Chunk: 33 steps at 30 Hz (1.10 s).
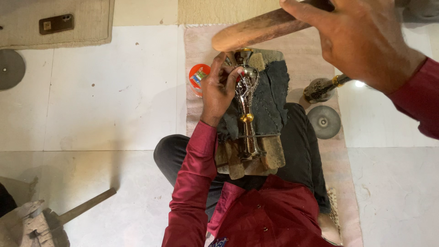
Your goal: The person sits on the floor with a brass ornamental object wedged in a cloth-covered wooden support and hammers a decorative pattern into it, holding a small punch against the metal and striking it with a wooden mallet, repositioning the punch and rotating the piece between strikes.
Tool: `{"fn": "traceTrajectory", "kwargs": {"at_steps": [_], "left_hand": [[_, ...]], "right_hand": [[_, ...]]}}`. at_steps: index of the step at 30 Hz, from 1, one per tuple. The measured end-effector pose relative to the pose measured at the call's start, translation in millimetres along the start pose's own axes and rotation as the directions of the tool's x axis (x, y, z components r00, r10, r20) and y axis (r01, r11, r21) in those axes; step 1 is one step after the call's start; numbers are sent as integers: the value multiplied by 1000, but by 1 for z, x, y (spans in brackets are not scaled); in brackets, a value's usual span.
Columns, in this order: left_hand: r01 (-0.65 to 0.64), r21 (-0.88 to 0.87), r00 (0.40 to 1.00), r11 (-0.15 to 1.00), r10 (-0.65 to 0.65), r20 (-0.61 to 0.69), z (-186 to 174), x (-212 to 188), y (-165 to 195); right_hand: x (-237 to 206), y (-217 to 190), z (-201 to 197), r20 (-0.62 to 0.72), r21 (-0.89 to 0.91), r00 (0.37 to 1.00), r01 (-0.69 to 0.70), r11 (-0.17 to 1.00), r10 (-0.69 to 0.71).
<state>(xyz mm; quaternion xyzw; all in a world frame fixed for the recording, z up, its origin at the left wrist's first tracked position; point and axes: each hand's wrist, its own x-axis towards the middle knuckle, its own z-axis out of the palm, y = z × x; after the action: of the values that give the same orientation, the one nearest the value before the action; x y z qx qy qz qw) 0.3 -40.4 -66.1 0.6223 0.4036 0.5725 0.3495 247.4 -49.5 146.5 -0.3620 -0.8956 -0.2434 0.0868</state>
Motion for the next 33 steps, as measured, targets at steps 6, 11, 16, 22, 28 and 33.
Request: {"fn": "traceTrajectory", "kwargs": {"at_steps": [6, 11, 16, 22, 28, 33], "left_hand": [[33, -24, 999, 999, -32, 17, 0, 1, 1], [34, -41, 999, 999, -33, 31, 0, 1, -1], [23, -26, 1000, 999, -23, 21, 1, 1, -3], [27, 2, 999, 1000, -27, 44, -1, 3, -3], [20, -35, 999, 999, -18, 47, -2, 3, -5], [-40, 56, 998, 998, 37, 48, -2, 4, -5]], "right_hand": [[2, -1, 3, -14, -73, 1000, 26, 997, -27], [-3, 1, 11, -31, 35, 999, 27, 999, -26], [-9, 5, 23, 18, 282, 998, -65, 957, 63], [-12, 8, 29, -47, 296, 996, -55, 954, 72], [-15, 4, 19, -16, -94, 1000, -6, 996, 4], [-21, -3, 19, 23, -155, 1000, -2, 988, 6]]}}
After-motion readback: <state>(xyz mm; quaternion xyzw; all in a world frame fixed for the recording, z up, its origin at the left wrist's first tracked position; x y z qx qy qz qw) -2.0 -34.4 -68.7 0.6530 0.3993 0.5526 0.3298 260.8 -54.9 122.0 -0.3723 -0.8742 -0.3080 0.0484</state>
